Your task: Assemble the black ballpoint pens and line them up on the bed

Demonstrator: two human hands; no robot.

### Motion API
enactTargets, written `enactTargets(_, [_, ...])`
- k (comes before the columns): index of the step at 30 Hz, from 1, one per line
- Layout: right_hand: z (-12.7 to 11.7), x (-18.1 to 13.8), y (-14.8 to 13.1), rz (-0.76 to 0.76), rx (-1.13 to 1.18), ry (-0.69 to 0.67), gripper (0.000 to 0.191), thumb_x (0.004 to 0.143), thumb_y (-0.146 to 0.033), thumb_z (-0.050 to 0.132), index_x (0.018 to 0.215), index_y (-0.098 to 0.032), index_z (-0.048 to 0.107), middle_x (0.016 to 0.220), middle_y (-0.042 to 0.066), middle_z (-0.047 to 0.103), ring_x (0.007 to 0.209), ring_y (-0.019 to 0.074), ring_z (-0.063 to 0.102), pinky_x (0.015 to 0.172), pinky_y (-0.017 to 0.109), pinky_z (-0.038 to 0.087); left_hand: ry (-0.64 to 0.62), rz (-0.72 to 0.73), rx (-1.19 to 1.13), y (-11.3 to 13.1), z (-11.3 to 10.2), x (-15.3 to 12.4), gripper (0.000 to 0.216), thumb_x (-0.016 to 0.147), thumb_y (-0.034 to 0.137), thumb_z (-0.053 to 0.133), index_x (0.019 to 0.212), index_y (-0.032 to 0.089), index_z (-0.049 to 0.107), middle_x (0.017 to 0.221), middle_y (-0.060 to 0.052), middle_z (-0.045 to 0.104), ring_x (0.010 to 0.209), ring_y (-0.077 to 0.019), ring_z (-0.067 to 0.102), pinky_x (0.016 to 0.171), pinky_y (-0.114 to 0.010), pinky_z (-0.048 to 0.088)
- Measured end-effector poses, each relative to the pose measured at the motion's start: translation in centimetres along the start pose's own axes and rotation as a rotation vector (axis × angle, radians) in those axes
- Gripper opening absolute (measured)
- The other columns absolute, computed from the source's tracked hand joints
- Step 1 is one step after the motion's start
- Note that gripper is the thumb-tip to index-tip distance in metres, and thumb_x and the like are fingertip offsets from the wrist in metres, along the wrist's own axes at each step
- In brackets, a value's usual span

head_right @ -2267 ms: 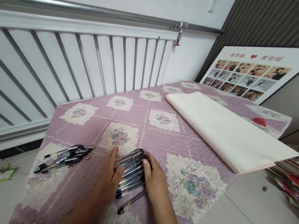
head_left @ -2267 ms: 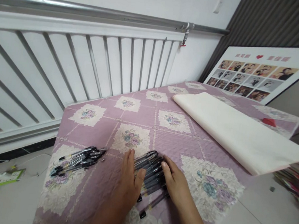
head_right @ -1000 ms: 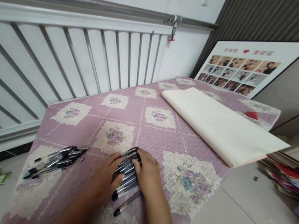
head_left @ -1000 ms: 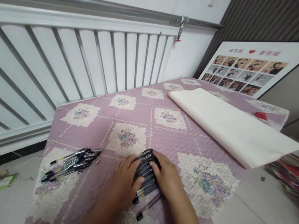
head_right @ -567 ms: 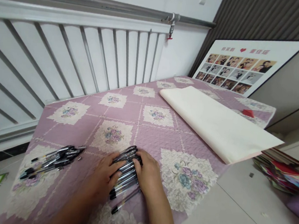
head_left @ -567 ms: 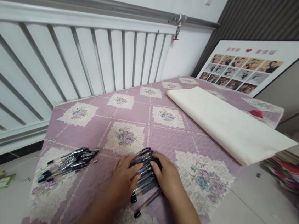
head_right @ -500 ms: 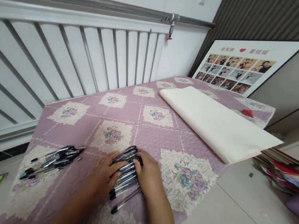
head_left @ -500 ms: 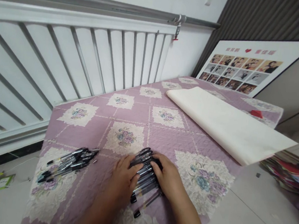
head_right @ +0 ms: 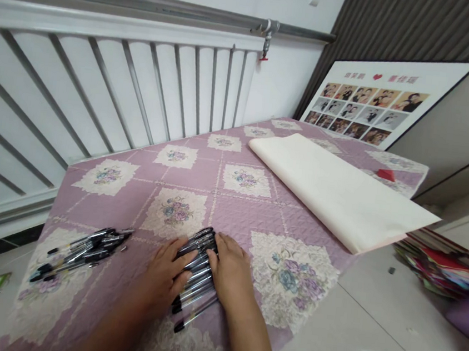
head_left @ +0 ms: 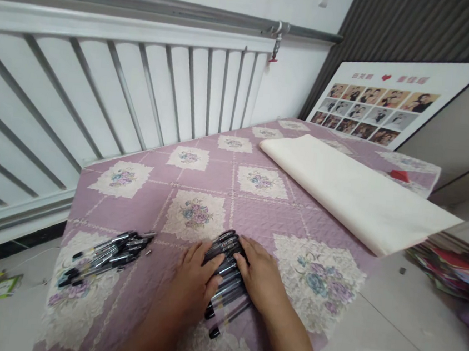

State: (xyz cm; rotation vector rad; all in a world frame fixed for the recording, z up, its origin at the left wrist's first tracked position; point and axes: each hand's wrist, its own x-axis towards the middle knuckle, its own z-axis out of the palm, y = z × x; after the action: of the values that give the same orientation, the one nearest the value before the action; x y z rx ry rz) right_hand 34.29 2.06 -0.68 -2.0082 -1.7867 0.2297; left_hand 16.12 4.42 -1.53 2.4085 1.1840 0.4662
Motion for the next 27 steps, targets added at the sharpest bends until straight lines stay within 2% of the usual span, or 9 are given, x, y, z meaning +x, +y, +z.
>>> enactTargets(5, [0.2, 0.0, 0.5, -0.018, 0.017, 0.023, 0.039, 0.089, -0.03, 0.047, 0.124, -0.016, 0.057, 0.127, 0.013, 0.06, 0.118, 0.0261, 0.054, 0.099, 0.044, 0.042, 0.005, -0.02, -0.02, -0.1, 0.1, 0.0, 0.045, 0.085, 0.025, 0.049, 0.129, 0.03, 0.05, 0.144, -0.005, 0.039, 0.133, -0.0274, 0.03, 0.11, -0.052, 0.025])
enactTargets(9, [0.2, 0.1, 0.4, -0.039, 0.038, 0.053, 0.04, 0.091, -0.032, 0.043, 0.127, -0.017, 0.054, 0.128, 0.012, 0.059, 0.119, 0.0249, 0.053, 0.099, 0.043, 0.042, 0.015, -0.077, -0.044, -0.2, 0.2, 0.1, 0.049, 0.088, 0.029, 0.045, 0.136, 0.022, 0.042, 0.144, -0.008, 0.039, 0.134, -0.0262, 0.029, 0.111, -0.049, 0.025])
enactTargets(11, [0.1, 0.2, 0.0, -0.038, 0.024, 0.054, 0.041, 0.092, -0.033, 0.043, 0.128, -0.017, 0.053, 0.131, 0.012, 0.057, 0.122, 0.0252, 0.05, 0.101, 0.045, 0.039, 0.035, -0.105, -0.032, -0.3, 0.2, 0.1, 0.048, 0.088, 0.03, 0.043, 0.135, 0.019, 0.043, 0.143, -0.009, 0.04, 0.134, -0.0262, 0.029, 0.111, -0.048, 0.024])
enactTargets(15, [-0.3, 0.3, -1.3, -0.031, -0.027, -0.009, 0.043, 0.091, -0.036, 0.046, 0.13, -0.019, 0.052, 0.138, 0.01, 0.051, 0.129, 0.0285, 0.041, 0.103, 0.051, 0.034, 0.05, -0.127, 0.004, -0.3, 0.2, 0.2, 0.044, 0.088, 0.028, 0.042, 0.131, 0.018, 0.049, 0.141, -0.009, 0.042, 0.133, -0.0261, 0.03, 0.111, -0.047, 0.024])
enactTargets(20, [-0.2, 0.4, -2.2, -0.062, -0.059, -0.064, 0.043, 0.09, -0.037, 0.048, 0.131, -0.025, 0.05, 0.141, 0.007, 0.047, 0.134, 0.031, 0.032, 0.102, 0.061, 0.027, 0.037, -0.118, 0.009, -0.2, 0.1, 0.2, 0.044, 0.088, 0.025, 0.042, 0.131, 0.018, 0.048, 0.141, -0.01, 0.042, 0.134, -0.0258, 0.029, 0.111, -0.047, 0.023])
enactTargets(27, [0.6, 0.8, -1.7, -0.069, -0.114, 0.005, 0.034, 0.089, -0.035, 0.047, 0.119, -0.025, 0.059, 0.133, 0.008, 0.056, 0.13, 0.0303, 0.039, 0.098, 0.06, 0.03, 0.041, -0.133, -0.029, 0.0, -0.2, 0.3, 0.043, 0.088, 0.027, 0.044, 0.13, 0.021, 0.049, 0.141, -0.008, 0.042, 0.133, -0.0269, 0.031, 0.111, -0.048, 0.025])
